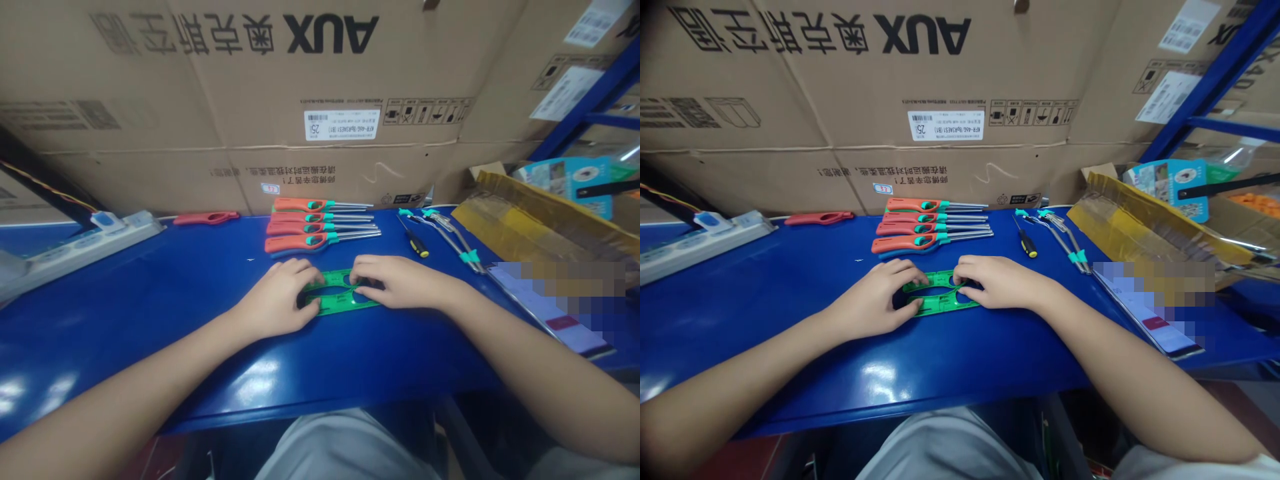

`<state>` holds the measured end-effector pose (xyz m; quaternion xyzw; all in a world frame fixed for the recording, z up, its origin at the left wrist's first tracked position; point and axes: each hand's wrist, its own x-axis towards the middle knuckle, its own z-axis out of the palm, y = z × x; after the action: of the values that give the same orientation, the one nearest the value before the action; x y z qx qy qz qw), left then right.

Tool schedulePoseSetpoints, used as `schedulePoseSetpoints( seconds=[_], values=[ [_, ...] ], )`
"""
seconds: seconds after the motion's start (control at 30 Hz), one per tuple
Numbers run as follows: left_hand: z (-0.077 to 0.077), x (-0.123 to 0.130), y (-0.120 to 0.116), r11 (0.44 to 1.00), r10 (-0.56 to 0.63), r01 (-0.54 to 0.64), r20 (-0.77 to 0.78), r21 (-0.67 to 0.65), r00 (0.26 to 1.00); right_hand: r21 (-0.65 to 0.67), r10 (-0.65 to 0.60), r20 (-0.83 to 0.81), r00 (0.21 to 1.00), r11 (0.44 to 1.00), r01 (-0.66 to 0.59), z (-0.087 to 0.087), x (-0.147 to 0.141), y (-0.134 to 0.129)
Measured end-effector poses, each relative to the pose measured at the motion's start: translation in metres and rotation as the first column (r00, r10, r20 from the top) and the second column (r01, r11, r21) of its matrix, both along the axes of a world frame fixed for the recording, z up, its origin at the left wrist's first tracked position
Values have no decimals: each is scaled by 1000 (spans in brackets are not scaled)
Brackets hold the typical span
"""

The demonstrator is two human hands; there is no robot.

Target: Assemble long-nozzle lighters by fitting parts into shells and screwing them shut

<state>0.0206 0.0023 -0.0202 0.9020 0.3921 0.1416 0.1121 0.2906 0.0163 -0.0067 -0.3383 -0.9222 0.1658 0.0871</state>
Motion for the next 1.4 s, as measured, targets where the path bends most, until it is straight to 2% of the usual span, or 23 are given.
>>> schedulePoseSetpoints(
  seconds=[0.3, 0.63, 0.93, 1.27, 1.4],
  values=[
    [3, 0, -2, 1000, 2, 0, -70, 28, 998, 36, -2, 9, 1000, 999, 2, -5, -4, 2],
    [3, 0, -1, 1000, 6, -4, -76, 30, 997, 92, 4, 0, 1000, 996, -4, -7, -6, 1],
    [5, 0, 0, 999, -3, 8, -112, 44, 994, 203, 5, 57, 998, 979, -17, -6, -5, 2],
    [4, -1, 0, 998, -23, 28, -98, 52, 995, 190, 21, 32, 999, 981, -27, -7, -6, 2],
    [6, -2, 1, 997, -27, 33, -87, 69, 996, 181, 0, -42, 999, 983, 7, -7, -2, 3]
  ],
)
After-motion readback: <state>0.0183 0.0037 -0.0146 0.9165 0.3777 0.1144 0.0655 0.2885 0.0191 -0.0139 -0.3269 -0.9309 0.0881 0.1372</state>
